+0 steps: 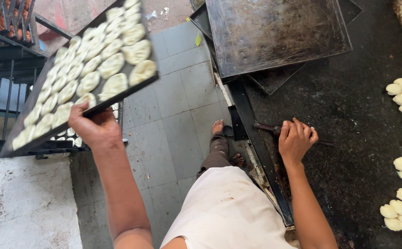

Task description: The person prepares dough by rolling small portions into flat discs with a rolling pin and placing them onto a metal baking tray.

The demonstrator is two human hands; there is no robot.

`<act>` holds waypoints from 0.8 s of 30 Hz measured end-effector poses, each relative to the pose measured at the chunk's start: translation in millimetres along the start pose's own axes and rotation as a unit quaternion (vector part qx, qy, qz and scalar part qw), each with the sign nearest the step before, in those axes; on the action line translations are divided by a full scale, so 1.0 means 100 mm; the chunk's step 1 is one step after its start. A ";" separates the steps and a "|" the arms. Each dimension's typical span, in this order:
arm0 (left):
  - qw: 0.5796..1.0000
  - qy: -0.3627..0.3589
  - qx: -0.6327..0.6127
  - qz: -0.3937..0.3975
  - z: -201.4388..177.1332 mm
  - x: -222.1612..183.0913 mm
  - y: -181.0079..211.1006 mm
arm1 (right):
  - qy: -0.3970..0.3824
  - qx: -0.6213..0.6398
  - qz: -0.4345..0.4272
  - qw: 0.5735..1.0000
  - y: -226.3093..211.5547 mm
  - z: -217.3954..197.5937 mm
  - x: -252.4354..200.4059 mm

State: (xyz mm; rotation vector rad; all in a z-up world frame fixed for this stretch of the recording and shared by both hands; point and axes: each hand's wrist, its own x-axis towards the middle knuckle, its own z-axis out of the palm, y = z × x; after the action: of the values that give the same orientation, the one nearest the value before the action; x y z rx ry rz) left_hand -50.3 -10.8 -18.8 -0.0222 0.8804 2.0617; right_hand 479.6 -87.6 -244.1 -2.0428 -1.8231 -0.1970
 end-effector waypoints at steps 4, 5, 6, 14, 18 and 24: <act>0.997 0.026 -0.044 0.061 -0.29 0.34 0.12 | -0.001 -0.004 0.001 1.000 -0.02 0.00 -0.04; 0.994 0.027 -0.053 0.090 -0.41 0.44 0.12 | -0.003 -0.005 0.002 1.000 -0.01 -0.01 -0.04; 0.994 0.028 -0.055 0.088 -0.52 0.58 0.14 | -0.005 -0.006 0.004 1.000 -0.01 -0.01 -0.05; 0.934 0.168 -0.143 0.282 -1.10 1.74 0.17 | -0.011 -0.027 -0.001 1.000 0.02 0.03 -0.10; 0.900 0.234 -0.148 0.338 -1.36 2.61 0.37 | -0.020 -0.039 -0.009 0.999 0.03 0.02 -0.11; 0.874 0.300 -0.205 0.322 -1.49 3.25 0.34 | -0.039 -0.017 0.007 0.999 -0.01 -0.04 -0.04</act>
State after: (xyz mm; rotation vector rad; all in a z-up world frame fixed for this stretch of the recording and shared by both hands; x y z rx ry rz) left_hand -320.7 119.8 -215.2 -0.7259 0.8549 2.9221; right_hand 478.5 -92.6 -242.0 -2.1127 -1.8637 -0.1484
